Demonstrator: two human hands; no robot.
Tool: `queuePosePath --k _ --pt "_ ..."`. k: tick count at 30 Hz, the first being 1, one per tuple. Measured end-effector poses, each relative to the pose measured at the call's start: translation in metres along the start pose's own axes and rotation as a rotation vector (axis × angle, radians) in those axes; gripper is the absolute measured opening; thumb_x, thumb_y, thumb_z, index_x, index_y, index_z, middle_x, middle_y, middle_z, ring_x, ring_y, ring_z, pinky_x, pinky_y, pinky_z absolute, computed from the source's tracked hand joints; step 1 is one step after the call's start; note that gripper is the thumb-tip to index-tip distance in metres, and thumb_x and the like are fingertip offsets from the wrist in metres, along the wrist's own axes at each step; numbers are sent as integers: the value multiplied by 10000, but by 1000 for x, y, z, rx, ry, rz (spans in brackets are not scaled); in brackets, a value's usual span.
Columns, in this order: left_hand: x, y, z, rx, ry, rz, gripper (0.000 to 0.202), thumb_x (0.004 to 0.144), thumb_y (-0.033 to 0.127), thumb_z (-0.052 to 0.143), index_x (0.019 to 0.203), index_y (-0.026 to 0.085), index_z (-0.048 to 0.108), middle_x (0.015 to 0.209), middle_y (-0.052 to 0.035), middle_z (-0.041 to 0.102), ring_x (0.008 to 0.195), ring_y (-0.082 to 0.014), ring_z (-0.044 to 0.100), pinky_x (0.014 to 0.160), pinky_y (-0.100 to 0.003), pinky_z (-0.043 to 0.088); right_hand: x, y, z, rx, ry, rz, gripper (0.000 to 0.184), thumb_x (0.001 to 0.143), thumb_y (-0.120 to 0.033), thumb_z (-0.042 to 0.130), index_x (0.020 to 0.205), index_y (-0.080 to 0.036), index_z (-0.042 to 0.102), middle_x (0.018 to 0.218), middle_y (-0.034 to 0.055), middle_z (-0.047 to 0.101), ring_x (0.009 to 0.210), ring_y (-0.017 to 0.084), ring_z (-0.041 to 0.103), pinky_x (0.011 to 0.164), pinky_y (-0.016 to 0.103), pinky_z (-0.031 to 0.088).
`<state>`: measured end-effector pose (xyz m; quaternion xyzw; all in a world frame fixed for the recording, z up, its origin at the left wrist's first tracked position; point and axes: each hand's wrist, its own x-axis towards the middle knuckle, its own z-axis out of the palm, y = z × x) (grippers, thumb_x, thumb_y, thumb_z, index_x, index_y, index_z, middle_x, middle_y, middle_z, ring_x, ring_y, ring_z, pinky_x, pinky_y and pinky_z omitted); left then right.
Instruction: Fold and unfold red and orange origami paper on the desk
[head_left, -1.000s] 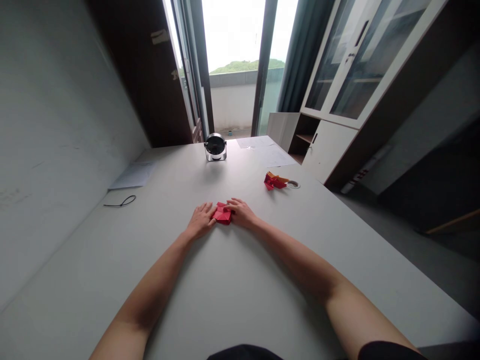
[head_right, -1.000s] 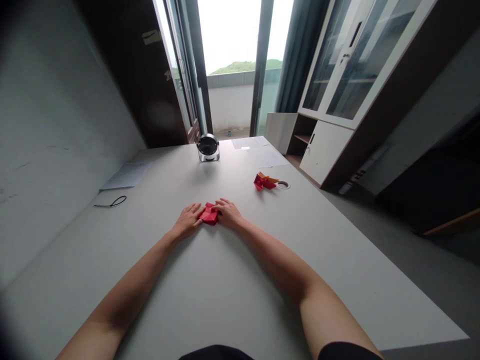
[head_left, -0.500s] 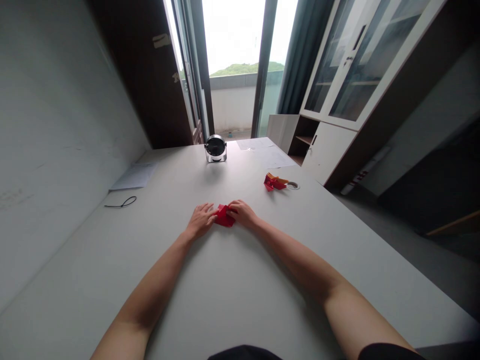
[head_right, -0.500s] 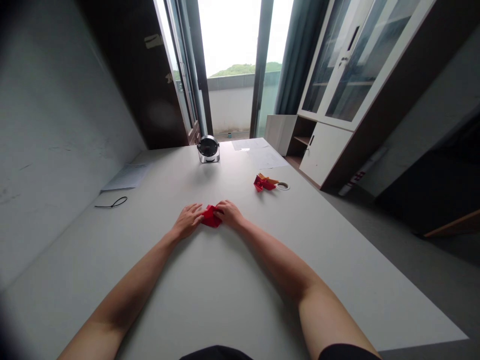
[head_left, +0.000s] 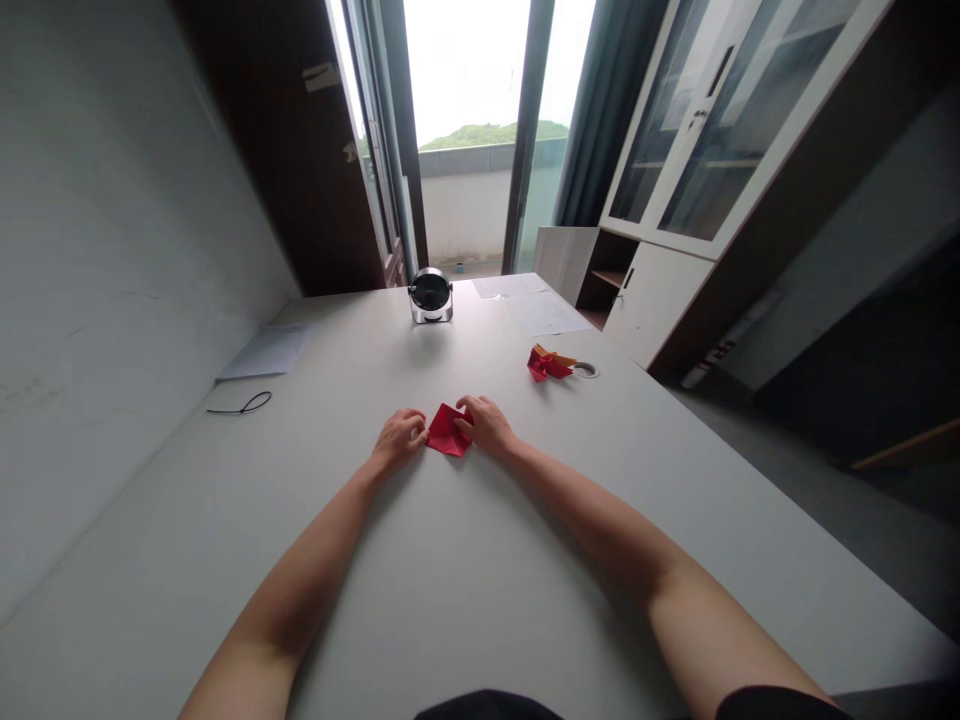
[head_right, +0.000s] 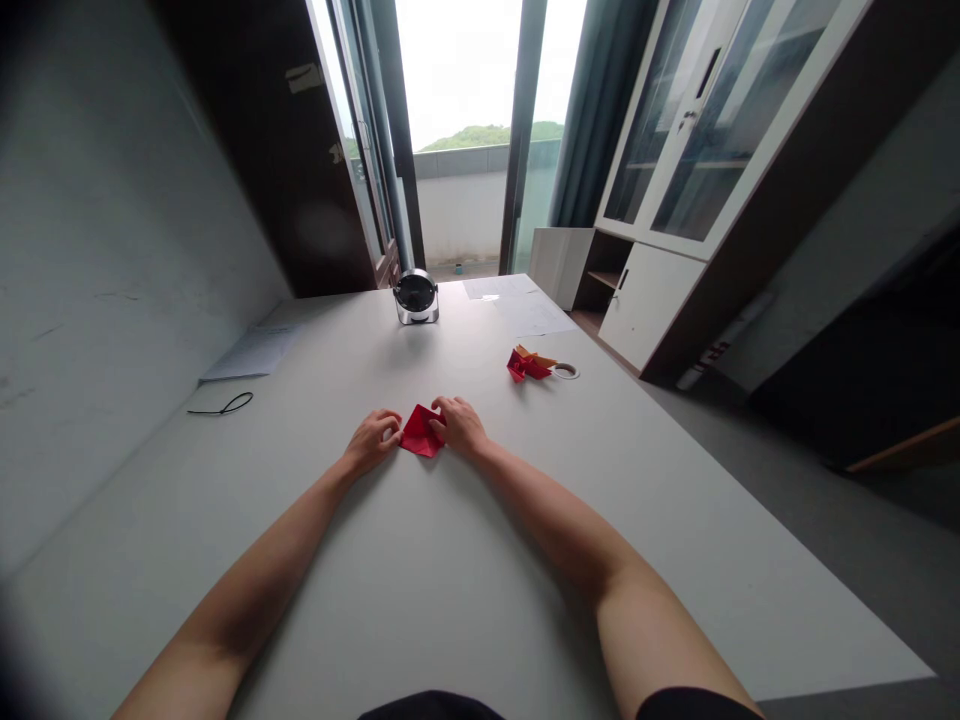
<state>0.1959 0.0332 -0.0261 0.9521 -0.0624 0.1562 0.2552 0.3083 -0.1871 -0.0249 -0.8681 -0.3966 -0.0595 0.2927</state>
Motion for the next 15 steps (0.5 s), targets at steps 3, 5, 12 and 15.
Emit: queuePosePath --k 3,5,12,15 --pt "-1 2 0 24 -1 11 73 859 248 592 824 215 647 1116 -67 652 1059 -228 579 991 -390 459 -2 -5 -1 -88 -2 -19 211 878 -294 675 1058 -192 636 963 67 660 960 219 524 854 310 399" --pt "-1 4 1 33 5 19 133 857 238 590 965 227 667 1168 -73 640 1119 -240 566 1019 -404 453 -3 -6 -2 -135 0 -36 151 886 -307 668 985 -192 659 1000 85 644 976 226 518 867 316 399" --pt "1 4 9 79 -136 138 612 816 85 508 1400 269 518 1558 -35 408 1469 -241 291 1209 -448 280 -4 -6 -2 -135 -17 -66 206 901 -401 667 969 -207 693 1010 86 623 989 227 518 872 324 398" --pt "0 2 11 108 -206 134 617 834 107 500 1429 271 505 1579 -32 383 1498 -260 240 1217 -485 247 -3 -5 -1 -131 -14 -49 246 876 -434 693 980 -212 689 1020 84 616 1011 232 515 882 331 395"
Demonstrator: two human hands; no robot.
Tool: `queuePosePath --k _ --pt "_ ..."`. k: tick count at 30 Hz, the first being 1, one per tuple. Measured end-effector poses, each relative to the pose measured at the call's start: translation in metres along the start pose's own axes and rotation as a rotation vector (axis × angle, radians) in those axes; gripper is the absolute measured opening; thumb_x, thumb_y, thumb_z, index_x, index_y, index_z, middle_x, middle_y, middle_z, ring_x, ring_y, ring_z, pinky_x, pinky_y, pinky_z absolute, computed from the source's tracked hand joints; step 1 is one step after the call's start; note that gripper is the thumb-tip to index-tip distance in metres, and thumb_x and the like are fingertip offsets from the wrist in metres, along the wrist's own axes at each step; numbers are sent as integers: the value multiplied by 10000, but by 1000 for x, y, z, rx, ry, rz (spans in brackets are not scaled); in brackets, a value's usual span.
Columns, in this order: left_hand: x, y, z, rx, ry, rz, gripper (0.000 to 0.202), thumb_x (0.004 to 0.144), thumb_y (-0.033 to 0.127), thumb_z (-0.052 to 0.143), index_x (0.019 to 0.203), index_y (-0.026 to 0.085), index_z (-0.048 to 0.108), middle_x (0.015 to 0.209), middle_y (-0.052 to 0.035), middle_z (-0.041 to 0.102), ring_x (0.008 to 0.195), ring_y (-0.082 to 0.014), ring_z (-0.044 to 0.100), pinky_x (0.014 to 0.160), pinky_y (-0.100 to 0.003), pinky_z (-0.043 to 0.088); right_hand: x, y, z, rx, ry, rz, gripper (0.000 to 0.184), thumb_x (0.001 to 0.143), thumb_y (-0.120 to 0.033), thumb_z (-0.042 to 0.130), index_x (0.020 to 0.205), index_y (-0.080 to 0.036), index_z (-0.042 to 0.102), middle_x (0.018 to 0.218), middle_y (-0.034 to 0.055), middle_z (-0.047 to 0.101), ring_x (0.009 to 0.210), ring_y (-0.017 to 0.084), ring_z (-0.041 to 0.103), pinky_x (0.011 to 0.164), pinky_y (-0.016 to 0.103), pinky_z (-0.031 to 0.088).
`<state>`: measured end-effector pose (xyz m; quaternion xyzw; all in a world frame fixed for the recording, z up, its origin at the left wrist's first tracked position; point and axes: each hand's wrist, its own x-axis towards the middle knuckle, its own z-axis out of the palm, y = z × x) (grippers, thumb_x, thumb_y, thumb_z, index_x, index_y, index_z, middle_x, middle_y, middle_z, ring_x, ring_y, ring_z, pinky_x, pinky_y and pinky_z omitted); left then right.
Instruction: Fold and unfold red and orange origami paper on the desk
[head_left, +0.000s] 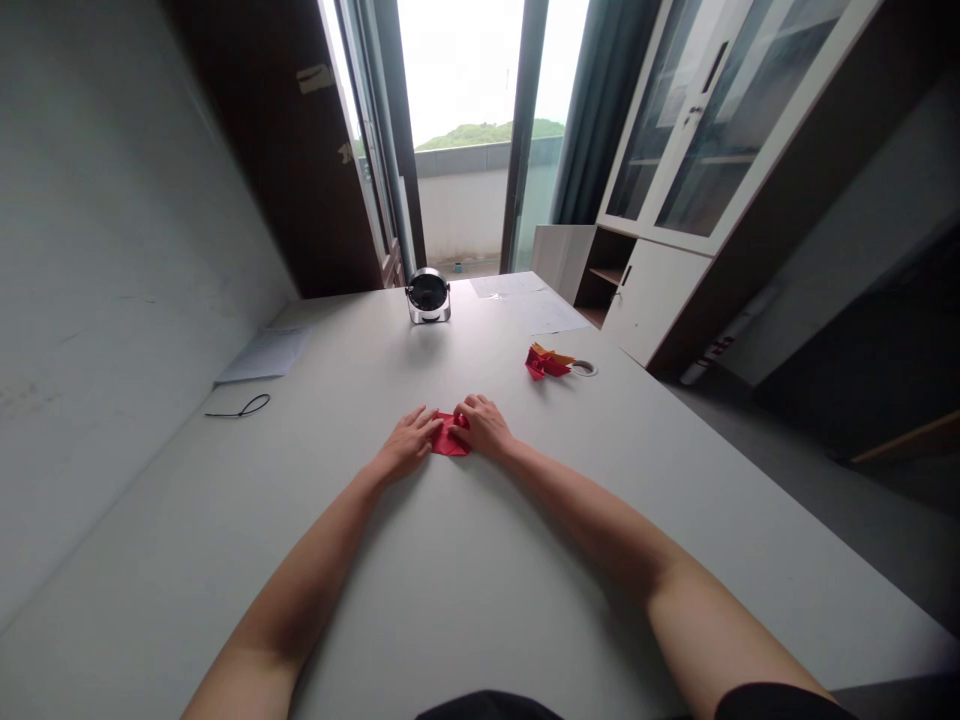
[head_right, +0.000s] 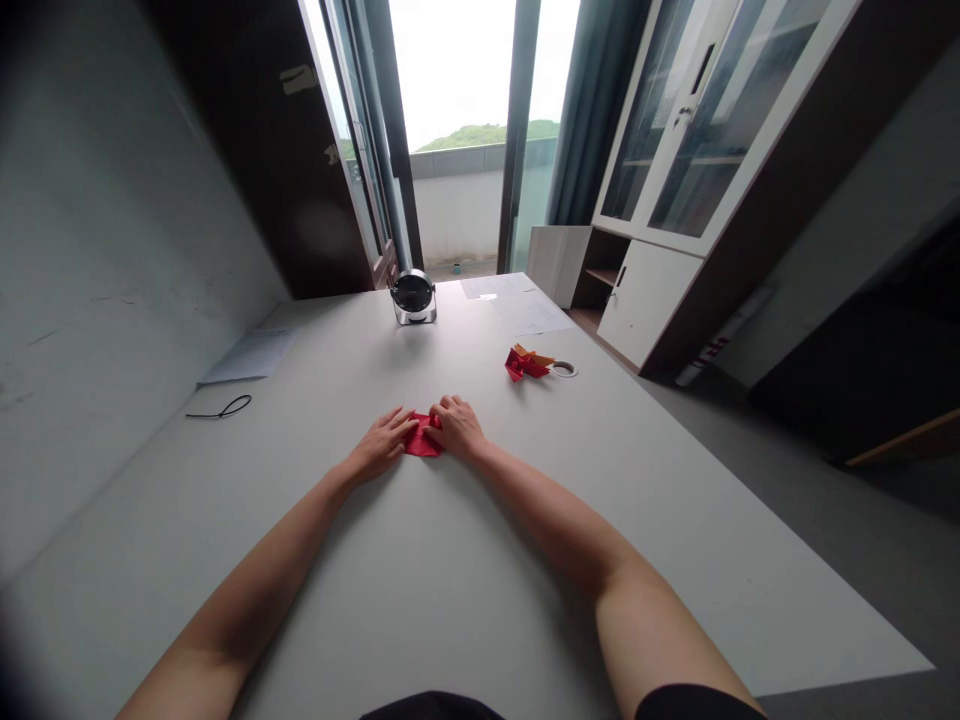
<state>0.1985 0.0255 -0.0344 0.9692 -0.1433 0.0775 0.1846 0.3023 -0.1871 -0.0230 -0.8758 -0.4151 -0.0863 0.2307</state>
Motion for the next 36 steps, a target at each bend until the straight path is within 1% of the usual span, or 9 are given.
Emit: queuePosePath --k 6,11,17,19,23,26,31,33,36 --pt "-1 1 0 24 -46 -26 573 908 190 461 1473 288 459 1570 -31 404 1474 -278 296 1206 -536 227 3 8 4 -28 29 131 225 862 -384 699 1012 -217 673 1110 97 608 1050 247 509 907 352 387" --pt "0 2 1 22 -32 -37 533 929 231 466 1460 279 483 1547 -48 439 1446 -278 345 1202 -524 238 4 11 4 -45 49 201 127 918 -287 611 988 -208 680 1108 113 621 1038 250 520 894 357 387" --pt "0 3 0 12 -14 -24 529 919 229 481 1445 285 499 1534 -43 456 1442 -266 351 1207 -499 240 1 5 4 51 -6 -20 188 886 -370 675 1025 -242 680 1183 69 626 1125 241 510 967 358 375" --pt "0 3 -1 6 -11 -24 520 923 243 484 1440 287 505 1530 -44 460 1439 -272 356 1203 -502 245 2 7 4 51 0 26 167 889 -339 667 1025 -243 681 1172 71 632 1119 241 513 958 355 378" --pt "0 3 -1 -2 -7 -28 504 934 267 482 1437 284 509 1534 -47 456 1433 -273 364 1201 -501 250 5 20 4 5 48 198 124 920 -267 603 1002 -228 688 1137 90 636 1064 243 526 892 353 386" --pt "1 3 -1 -7 -9 -34 506 931 269 488 1436 288 509 1536 -45 452 1431 -276 367 1199 -509 250 6 29 3 -21 78 251 127 929 -249 582 986 -222 691 1125 94 639 1059 249 523 871 356 377" --pt "0 5 -2 7 -6 -29 509 935 269 484 1443 284 503 1530 -52 461 1429 -276 369 1193 -501 264 5 27 1 -29 89 241 261 1002 -321 468 924 -216 694 1085 101 647 1029 242 530 868 358 368" --pt "0 5 -2 11 -3 -25 511 933 266 489 1444 282 505 1523 -54 469 1428 -279 371 1192 -501 264 5 22 1 -32 74 217 273 996 -373 487 910 -214 691 1063 102 646 1023 242 531 873 356 369" --pt "0 3 -1 10 8 -21 501 939 278 497 1440 285 510 1517 -52 478 1425 -282 377 1189 -499 273 5 15 3 -30 55 190 231 937 -413 589 884 -207 677 1030 97 639 999 239 533 875 348 373"
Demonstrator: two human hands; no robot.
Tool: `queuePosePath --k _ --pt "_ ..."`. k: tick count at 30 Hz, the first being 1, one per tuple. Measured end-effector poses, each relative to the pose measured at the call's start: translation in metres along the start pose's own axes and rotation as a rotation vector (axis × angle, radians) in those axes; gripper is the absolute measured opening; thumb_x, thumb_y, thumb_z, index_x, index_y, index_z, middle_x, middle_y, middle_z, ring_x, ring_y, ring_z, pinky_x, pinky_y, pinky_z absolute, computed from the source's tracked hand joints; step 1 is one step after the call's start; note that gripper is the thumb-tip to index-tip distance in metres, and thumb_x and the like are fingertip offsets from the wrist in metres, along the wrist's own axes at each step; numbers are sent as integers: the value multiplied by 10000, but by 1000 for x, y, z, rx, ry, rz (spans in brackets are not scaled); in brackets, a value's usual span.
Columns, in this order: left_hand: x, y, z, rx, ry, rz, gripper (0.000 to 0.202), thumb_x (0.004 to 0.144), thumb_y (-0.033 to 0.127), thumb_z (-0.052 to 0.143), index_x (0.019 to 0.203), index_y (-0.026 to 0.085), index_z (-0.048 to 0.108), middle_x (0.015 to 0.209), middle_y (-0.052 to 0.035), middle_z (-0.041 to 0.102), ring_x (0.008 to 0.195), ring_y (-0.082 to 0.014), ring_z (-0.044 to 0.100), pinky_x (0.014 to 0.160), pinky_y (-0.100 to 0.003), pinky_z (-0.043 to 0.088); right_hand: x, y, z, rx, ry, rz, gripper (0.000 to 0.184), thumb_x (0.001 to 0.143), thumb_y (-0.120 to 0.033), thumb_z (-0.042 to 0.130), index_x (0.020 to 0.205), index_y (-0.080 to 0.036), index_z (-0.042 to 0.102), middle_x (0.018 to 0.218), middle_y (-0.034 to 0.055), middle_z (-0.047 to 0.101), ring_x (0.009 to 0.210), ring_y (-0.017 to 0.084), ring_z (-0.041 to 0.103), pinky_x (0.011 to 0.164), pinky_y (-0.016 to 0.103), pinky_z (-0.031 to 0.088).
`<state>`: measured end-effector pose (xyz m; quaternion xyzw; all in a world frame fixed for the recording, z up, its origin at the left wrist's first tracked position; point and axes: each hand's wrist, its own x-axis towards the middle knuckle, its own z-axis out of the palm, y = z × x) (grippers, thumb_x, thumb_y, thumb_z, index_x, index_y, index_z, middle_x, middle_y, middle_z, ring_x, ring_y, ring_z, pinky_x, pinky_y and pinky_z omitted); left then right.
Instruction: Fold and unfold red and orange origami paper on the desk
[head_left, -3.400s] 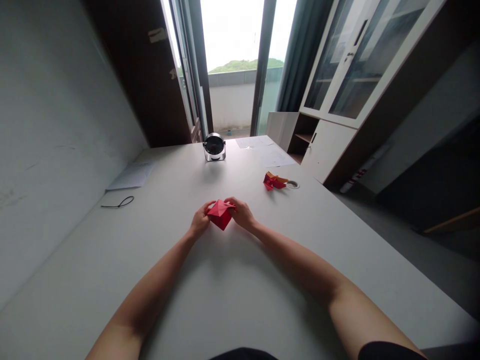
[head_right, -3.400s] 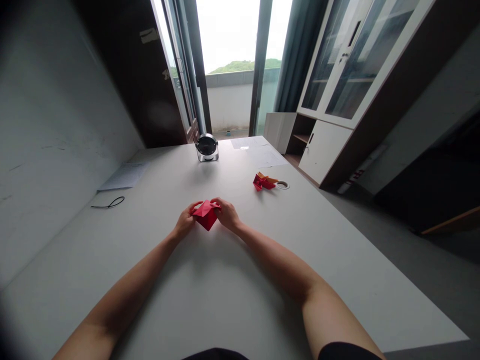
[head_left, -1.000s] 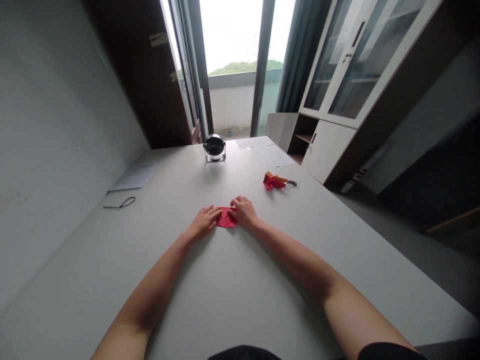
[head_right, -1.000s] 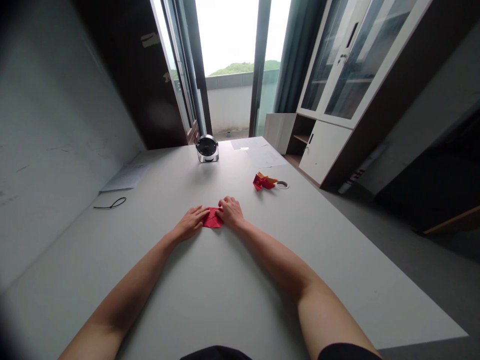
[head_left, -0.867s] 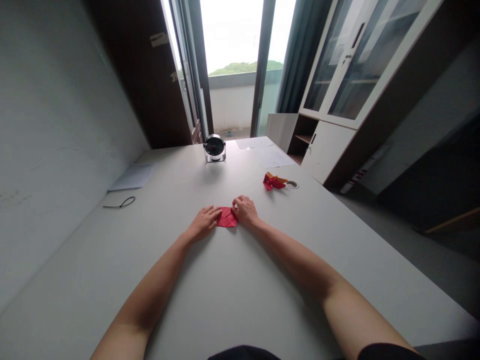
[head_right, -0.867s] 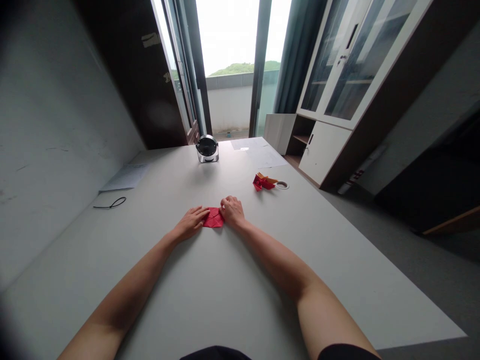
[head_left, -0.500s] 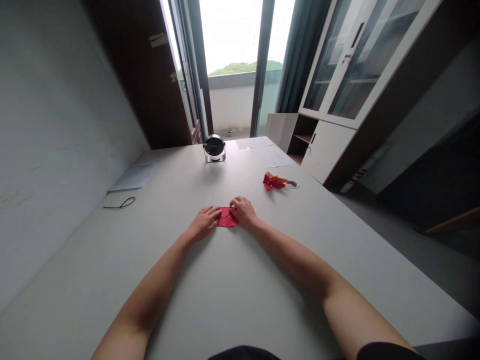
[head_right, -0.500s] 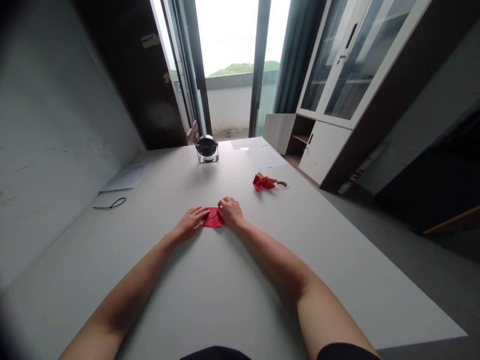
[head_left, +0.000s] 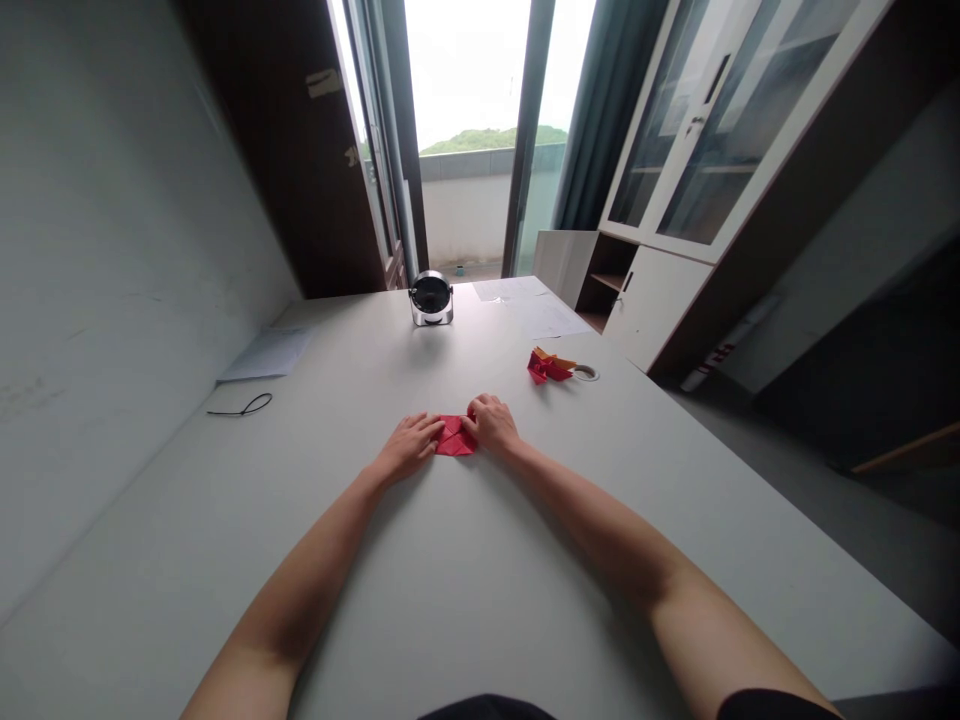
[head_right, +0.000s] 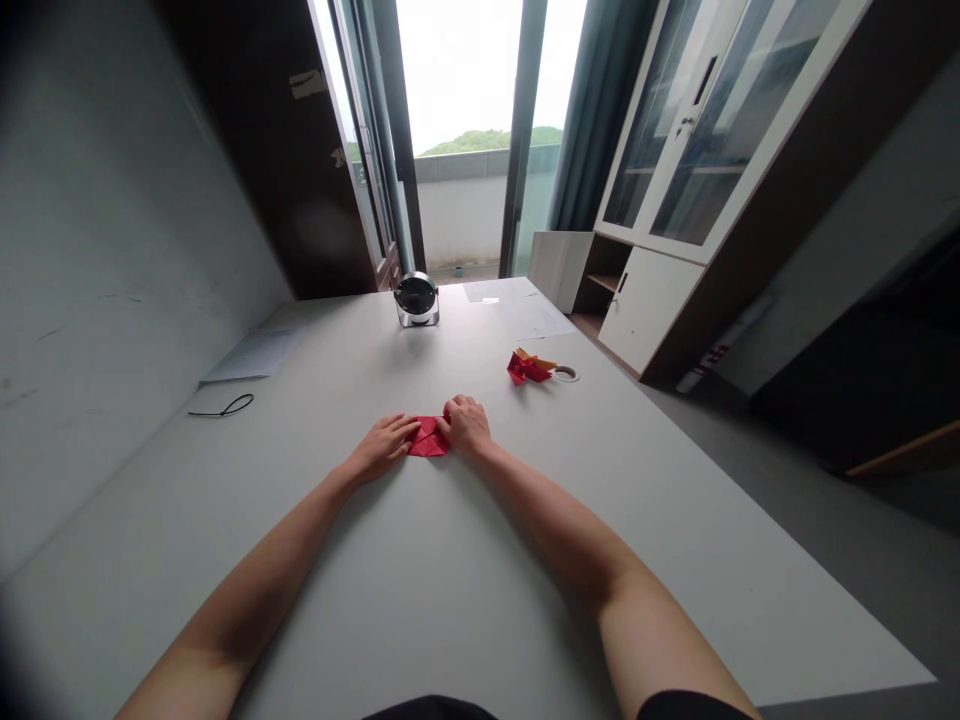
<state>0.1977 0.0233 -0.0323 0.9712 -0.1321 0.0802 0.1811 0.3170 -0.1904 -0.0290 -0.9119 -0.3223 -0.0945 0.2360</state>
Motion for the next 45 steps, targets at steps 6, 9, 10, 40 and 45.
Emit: queuePosePath --k 6,9,10,40,45 --pt "1 -5 2 -2 25 34 430 987 300 441 1403 306 551 1496 -23 507 1394 -268 426 1162 -468 333 1 -6 2 146 -18 60 152 876 -351 645 846 -202 646 946 69 649 933 206 547 838 306 389" --pt "0 -4 1 -14 60 35 409 983 299 456 1374 293 577 1472 -30 533 1377 -264 446 1154 -466 352 1 -8 2 324 -42 72 83 876 -291 615 888 -211 632 854 21 666 803 164 565 747 267 403" --pt "0 -3 0 -24 80 33 399 977 297 468 1357 289 589 1460 -34 544 1369 -260 454 1152 -461 358 1 -9 2 385 -53 69 78 878 -285 603 897 -214 630 823 5 667 753 151 564 711 257 403" --pt "0 3 -1 -651 192 -231 233 863 365 602 941 193 739 813 -18 724 727 -155 612 684 -239 457 -5 -20 -1 703 -128 -77 254 803 -437 674 852 -194 617 750 -16 635 664 132 516 628 244 401" --pt "0 1 1 -706 181 -218 255 864 382 603 939 173 728 753 -9 689 677 -139 577 645 -228 436 -5 -19 2 700 -168 -69 291 789 -457 674 774 -183 574 660 -41 555 601 107 433 562 227 339"
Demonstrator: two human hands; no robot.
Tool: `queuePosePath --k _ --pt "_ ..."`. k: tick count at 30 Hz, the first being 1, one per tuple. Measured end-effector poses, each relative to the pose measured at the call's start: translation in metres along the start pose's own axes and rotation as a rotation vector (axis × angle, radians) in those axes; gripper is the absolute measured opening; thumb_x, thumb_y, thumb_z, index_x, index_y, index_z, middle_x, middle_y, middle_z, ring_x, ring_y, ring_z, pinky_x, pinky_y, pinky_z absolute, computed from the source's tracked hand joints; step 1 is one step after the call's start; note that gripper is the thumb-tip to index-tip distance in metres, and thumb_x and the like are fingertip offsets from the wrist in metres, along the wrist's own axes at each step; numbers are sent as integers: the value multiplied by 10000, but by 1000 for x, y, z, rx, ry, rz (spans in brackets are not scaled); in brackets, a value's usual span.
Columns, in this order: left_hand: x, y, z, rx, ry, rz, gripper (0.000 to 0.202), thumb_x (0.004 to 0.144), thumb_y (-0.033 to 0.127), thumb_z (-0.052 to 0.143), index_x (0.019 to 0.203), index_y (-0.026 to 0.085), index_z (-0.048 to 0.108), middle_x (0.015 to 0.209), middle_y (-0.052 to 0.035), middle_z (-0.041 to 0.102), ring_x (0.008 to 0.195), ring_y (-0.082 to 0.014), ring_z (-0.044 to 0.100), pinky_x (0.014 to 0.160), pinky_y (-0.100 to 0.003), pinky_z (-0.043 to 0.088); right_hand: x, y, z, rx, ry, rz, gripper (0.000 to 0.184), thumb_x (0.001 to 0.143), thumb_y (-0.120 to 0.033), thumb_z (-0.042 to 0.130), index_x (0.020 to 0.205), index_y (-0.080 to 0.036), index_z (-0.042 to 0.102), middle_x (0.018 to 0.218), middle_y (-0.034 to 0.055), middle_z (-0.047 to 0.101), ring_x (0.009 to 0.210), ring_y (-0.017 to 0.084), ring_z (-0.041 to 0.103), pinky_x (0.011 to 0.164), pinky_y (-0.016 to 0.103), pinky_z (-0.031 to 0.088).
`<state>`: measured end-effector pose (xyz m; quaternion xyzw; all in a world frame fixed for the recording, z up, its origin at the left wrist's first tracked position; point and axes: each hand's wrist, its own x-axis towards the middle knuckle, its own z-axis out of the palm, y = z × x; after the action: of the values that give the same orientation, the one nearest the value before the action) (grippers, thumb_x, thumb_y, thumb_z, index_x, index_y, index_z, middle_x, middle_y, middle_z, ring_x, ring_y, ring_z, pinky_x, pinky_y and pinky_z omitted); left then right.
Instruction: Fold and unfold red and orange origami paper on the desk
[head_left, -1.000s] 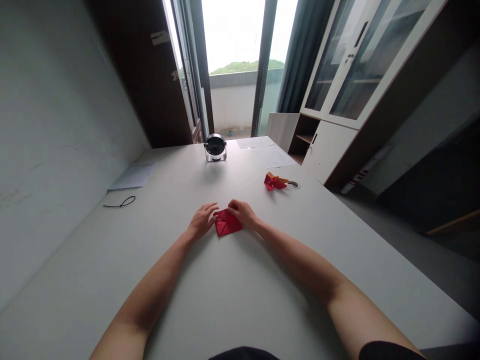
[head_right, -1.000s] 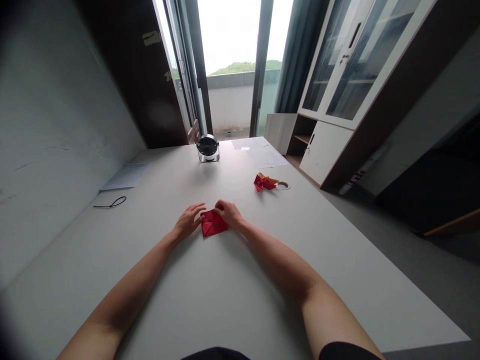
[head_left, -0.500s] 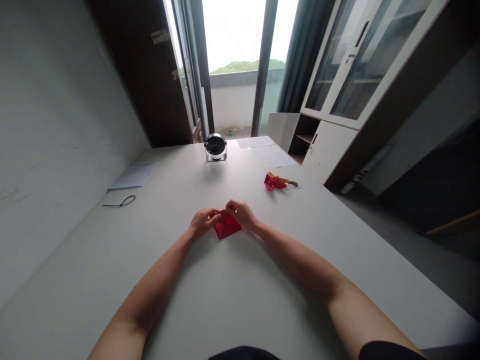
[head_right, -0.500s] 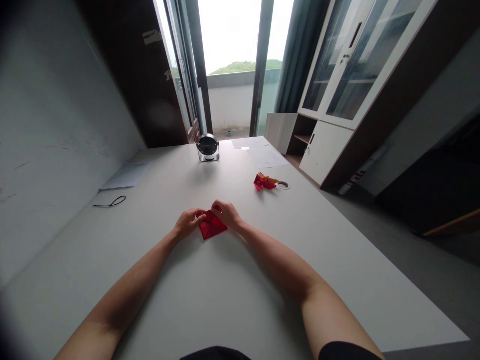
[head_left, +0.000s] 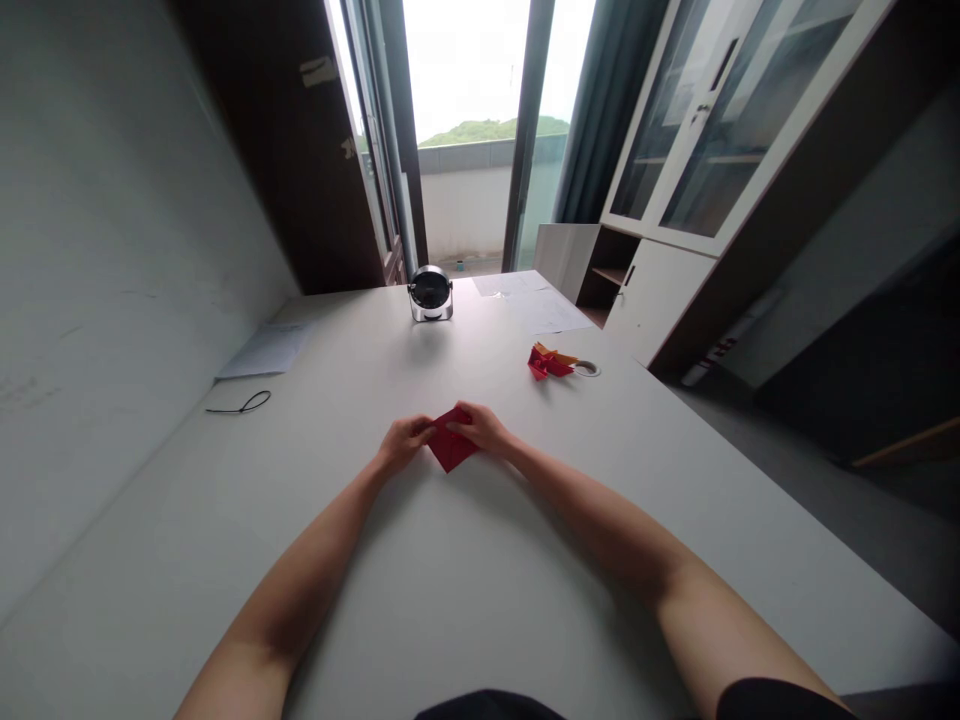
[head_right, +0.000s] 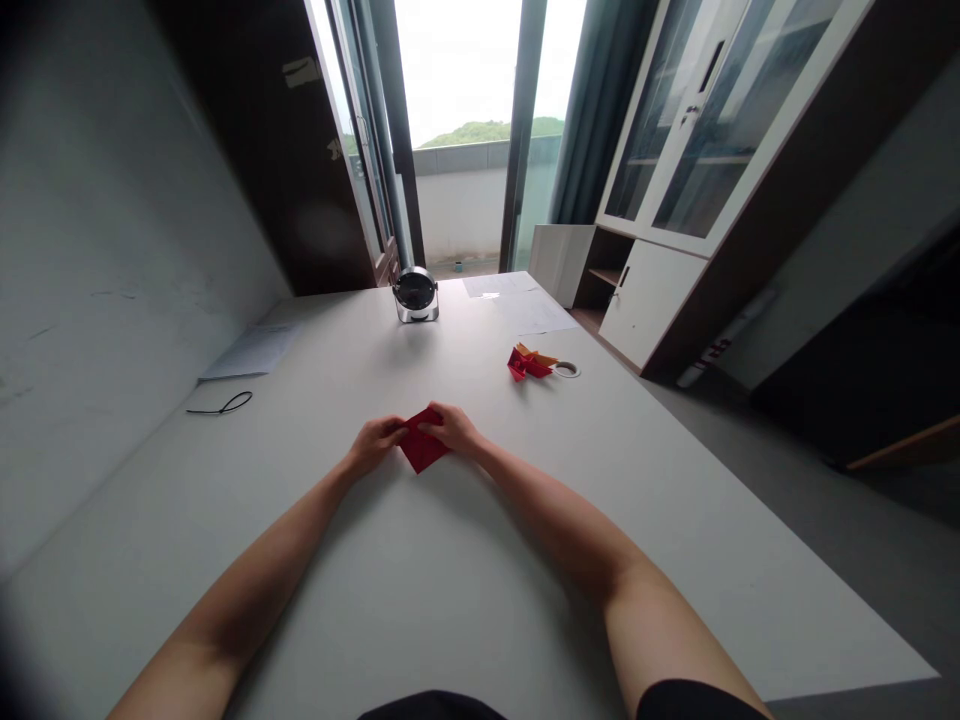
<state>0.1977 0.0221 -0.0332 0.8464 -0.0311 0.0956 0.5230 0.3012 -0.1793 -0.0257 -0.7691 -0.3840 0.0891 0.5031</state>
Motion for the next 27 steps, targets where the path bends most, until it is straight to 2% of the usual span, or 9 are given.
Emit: queuePosePath --k 6,12,18,22,24,27 --pt "-1 10 1 113 -29 -13 249 847 386 599 887 191 748 764 -3 704 698 -151 581 667 -239 448 0 -1 0 53 59 -1 356 853 -518 582 743 -180 576 637 -28 541 596 110 429 550 230 337" --pt "-3 19 2 143 -8 -33 241 810 393 623 825 198 764 644 7 662 638 -159 564 613 -246 442 1 0 -1 91 131 2 469 853 -624 552 686 -186 536 608 -23 484 581 115 410 538 238 346" --pt "-3 15 2 151 -51 7 271 850 400 585 842 188 753 655 14 648 616 -132 546 606 -226 428 0 -1 1 73 167 -9 516 878 -654 500 646 -194 478 588 -32 401 564 109 364 523 235 316" --pt "-3 11 2 98 -75 1 278 867 403 579 877 183 749 650 18 634 611 -123 541 605 -224 421 1 1 1 120 197 -17 476 882 -615 529 672 -188 515 607 -35 425 577 105 384 533 228 317" --pt "-2 9 2 29 -47 3 282 863 414 594 888 175 742 659 12 641 618 -126 552 612 -230 428 2 1 -1 164 213 -1 469 872 -618 544 689 -186 533 611 -32 456 578 107 406 536 228 333" --pt "2 7 -1 -123 106 -6 315 854 450 617 914 158 716 711 -17 672 649 -140 585 641 -251 459 4 0 -6 299 206 29 481 854 -653 548 737 -186 554 631 -16 531 596 124 484 569 243 403"
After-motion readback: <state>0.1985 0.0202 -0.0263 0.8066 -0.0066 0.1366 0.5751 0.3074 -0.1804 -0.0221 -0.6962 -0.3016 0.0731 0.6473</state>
